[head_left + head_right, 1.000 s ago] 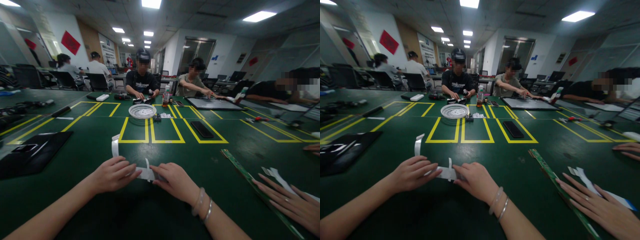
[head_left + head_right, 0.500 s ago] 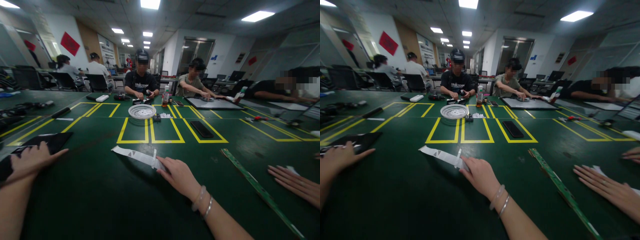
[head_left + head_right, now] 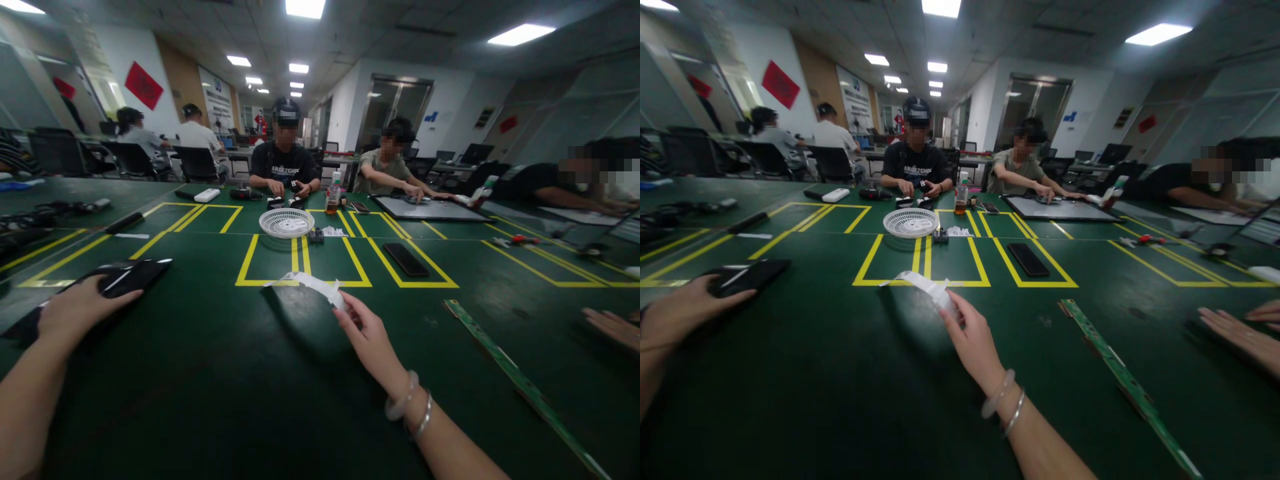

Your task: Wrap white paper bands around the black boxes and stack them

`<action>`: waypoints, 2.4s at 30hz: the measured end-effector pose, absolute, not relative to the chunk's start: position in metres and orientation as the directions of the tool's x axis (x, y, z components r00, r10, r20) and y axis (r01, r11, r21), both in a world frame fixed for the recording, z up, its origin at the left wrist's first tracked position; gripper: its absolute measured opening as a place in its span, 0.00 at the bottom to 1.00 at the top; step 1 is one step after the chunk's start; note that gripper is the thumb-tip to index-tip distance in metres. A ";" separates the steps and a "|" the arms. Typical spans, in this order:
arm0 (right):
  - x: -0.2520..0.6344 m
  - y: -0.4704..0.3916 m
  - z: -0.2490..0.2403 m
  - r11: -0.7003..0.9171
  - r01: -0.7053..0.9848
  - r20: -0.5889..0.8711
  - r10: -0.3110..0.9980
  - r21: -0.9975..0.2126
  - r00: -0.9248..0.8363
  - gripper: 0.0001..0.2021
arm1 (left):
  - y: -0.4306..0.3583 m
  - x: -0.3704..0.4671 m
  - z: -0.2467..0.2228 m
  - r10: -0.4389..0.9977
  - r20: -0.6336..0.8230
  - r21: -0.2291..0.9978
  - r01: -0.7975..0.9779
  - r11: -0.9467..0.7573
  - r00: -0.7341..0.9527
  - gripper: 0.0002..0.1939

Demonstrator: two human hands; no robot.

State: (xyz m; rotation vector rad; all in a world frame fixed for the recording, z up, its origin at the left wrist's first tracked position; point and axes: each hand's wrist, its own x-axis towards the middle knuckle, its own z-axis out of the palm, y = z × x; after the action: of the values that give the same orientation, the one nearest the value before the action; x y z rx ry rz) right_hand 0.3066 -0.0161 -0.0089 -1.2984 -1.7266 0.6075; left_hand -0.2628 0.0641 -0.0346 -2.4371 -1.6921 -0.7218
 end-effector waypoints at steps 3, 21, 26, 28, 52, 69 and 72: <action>0.310 -0.008 -0.011 0.291 0.281 0.324 0.943 -0.915 0.079 0.26 | 0.070 -0.219 -0.021 0.900 0.420 0.228 0.973 0.022 -0.118 0.47; 0.310 -0.004 -0.015 0.382 0.159 0.412 0.875 -0.910 0.255 0.24 | -0.003 0.016 -0.028 0.630 0.190 0.342 0.550 -0.762 0.753 0.40; 0.305 -0.013 -0.016 0.423 0.243 0.453 0.888 -0.873 0.083 0.22 | -0.002 0.014 -0.030 0.597 0.197 0.303 0.531 -0.791 0.778 0.44; 0.305 -0.016 -0.015 0.439 0.290 0.454 0.891 -0.850 -0.020 0.22 | -0.004 0.014 -0.028 0.549 0.258 0.236 0.499 -0.834 0.795 0.47; 0.299 -0.026 0.003 0.679 0.728 0.210 0.729 -0.098 -0.652 0.08 | -0.011 0.020 -0.024 0.502 0.214 -0.107 0.531 -0.841 0.838 0.14; 0.289 -0.037 0.010 0.689 0.722 0.223 0.713 -0.052 -0.665 0.07 | -0.012 0.020 -0.021 0.507 0.240 -0.062 0.534 -0.843 0.828 0.11; 0.288 -0.039 0.010 0.679 0.732 0.206 0.724 -0.051 -0.658 0.07 | -0.014 0.021 -0.020 0.544 0.257 -0.008 0.564 -0.825 0.799 0.15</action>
State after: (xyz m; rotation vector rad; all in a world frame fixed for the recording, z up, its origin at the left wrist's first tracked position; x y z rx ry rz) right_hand 0.2876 -0.0390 0.0096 -1.1787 -2.6826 -0.0544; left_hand 0.0213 -0.0140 -0.0203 -2.8989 -0.8947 -0.3759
